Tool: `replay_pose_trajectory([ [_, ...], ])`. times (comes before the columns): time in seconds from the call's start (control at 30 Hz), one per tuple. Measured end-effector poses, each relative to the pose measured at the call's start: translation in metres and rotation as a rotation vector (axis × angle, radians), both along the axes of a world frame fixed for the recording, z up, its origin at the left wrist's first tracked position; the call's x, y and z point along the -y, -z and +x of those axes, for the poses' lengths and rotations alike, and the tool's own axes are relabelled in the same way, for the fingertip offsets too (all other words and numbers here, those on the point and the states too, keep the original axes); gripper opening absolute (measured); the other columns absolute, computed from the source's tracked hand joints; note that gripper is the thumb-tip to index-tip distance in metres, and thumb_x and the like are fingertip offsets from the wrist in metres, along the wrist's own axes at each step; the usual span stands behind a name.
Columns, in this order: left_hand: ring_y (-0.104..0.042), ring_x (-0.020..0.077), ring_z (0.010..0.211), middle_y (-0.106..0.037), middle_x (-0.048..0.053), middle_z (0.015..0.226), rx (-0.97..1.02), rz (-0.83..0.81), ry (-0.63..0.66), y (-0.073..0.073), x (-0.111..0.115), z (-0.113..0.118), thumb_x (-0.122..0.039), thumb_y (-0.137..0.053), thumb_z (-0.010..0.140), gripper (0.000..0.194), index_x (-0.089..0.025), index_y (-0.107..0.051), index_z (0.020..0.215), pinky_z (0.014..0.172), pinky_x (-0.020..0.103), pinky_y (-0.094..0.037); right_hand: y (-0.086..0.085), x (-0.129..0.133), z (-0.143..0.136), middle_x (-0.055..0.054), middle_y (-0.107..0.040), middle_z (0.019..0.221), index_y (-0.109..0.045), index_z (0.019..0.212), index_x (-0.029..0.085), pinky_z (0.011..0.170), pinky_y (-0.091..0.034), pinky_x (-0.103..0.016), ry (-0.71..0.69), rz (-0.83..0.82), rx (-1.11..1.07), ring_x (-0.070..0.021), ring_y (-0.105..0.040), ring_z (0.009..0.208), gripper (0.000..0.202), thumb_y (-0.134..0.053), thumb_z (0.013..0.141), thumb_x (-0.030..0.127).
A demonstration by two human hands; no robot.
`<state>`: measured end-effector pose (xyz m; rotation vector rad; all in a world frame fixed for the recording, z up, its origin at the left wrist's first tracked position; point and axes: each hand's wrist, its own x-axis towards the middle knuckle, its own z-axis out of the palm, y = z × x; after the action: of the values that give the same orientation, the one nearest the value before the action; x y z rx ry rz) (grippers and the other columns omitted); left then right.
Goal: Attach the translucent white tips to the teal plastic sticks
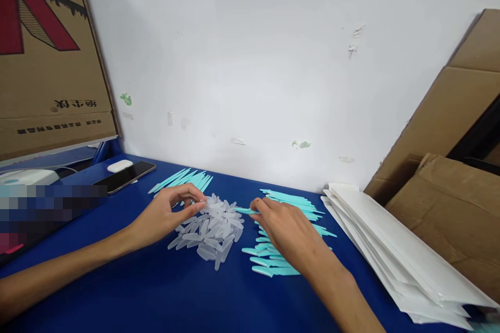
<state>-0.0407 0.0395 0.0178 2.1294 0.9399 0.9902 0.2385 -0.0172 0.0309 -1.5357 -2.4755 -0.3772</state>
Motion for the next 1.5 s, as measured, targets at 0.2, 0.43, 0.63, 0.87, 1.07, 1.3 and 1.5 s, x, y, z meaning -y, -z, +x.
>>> replay_pose_trajectory([
  [0.2,-0.070,0.0193,0.084,-0.073,0.006,0.090,0.270,-0.316,0.104,0.006,0.001,0.004,-0.039,-0.069,0.089,0.023,-0.017,-0.064,0.089,0.077,0.031,-0.054,0.007,0.006,-0.015,-0.003,-0.066,0.094,-0.054,0.114,0.023,0.056,-0.038,-0.028,-0.112,-0.021,-0.068,-0.0176,-0.062,0.068,0.016,-0.042,0.105,0.026],
  [0.43,-0.067,0.0177,0.081,-0.077,0.007,0.084,0.294,-0.469,0.107,0.008,0.001,0.005,-0.043,-0.070,0.087,0.027,-0.017,-0.062,0.087,0.067,0.026,-0.044,0.012,0.005,-0.022,-0.001,-0.064,0.090,-0.058,0.114,0.023,0.055,-0.037,-0.027,-0.125,-0.010,-0.192,-0.0152,-0.058,0.063,0.022,-0.040,0.106,0.034],
  [0.63,-0.061,0.0138,0.071,-0.076,0.007,0.083,0.289,-0.509,0.127,0.005,0.006,0.008,-0.042,-0.072,0.086,0.027,-0.017,-0.061,0.086,0.063,0.024,-0.041,0.016,0.004,-0.024,0.000,-0.064,0.089,-0.058,0.112,0.025,0.057,-0.037,-0.027,-0.136,-0.027,-0.282,-0.0143,-0.056,0.063,0.021,-0.040,0.106,0.034],
  [0.87,-0.058,0.0136,0.068,-0.075,0.007,0.081,0.274,-0.495,0.139,0.003,0.005,0.005,-0.039,-0.070,0.087,0.024,-0.017,-0.062,0.088,0.061,0.025,-0.040,0.016,0.004,-0.022,0.001,-0.066,0.091,-0.061,0.108,0.027,0.062,-0.041,-0.028,-0.117,-0.073,-0.382,-0.0140,-0.059,0.068,0.022,-0.041,0.106,0.036],
  [1.07,-0.058,0.0136,0.068,-0.075,0.006,0.083,0.277,-0.495,0.162,0.004,0.005,0.006,-0.042,-0.070,0.086,0.026,-0.018,-0.062,0.089,0.060,0.024,-0.041,0.012,0.004,-0.021,-0.002,-0.068,0.094,-0.063,0.108,0.026,0.064,-0.044,-0.029,-0.132,-0.056,-0.413,-0.0157,-0.061,0.073,0.023,-0.042,0.105,0.035],
  [1.3,-0.051,0.0109,0.059,-0.066,0.002,0.080,0.111,-0.340,0.185,0.010,0.007,0.007,-0.048,-0.071,0.085,0.031,-0.017,-0.070,0.087,0.052,0.023,-0.037,0.024,0.006,-0.032,-0.004,-0.069,0.091,-0.065,0.109,0.024,0.067,-0.047,-0.028,-0.179,-0.034,-0.415,-0.0176,-0.065,0.076,0.026,-0.042,0.105,0.035],
  [1.5,-0.054,0.0127,0.065,-0.067,0.003,0.082,0.066,-0.235,0.154,0.008,0.010,0.007,-0.046,-0.071,0.085,0.029,-0.018,-0.073,0.083,0.059,0.024,-0.042,0.025,0.011,-0.037,-0.003,-0.070,0.090,-0.066,0.104,0.024,0.068,-0.046,-0.027,-0.193,-0.034,-0.470,-0.0171,-0.066,0.076,0.022,-0.046,0.104,0.032],
])
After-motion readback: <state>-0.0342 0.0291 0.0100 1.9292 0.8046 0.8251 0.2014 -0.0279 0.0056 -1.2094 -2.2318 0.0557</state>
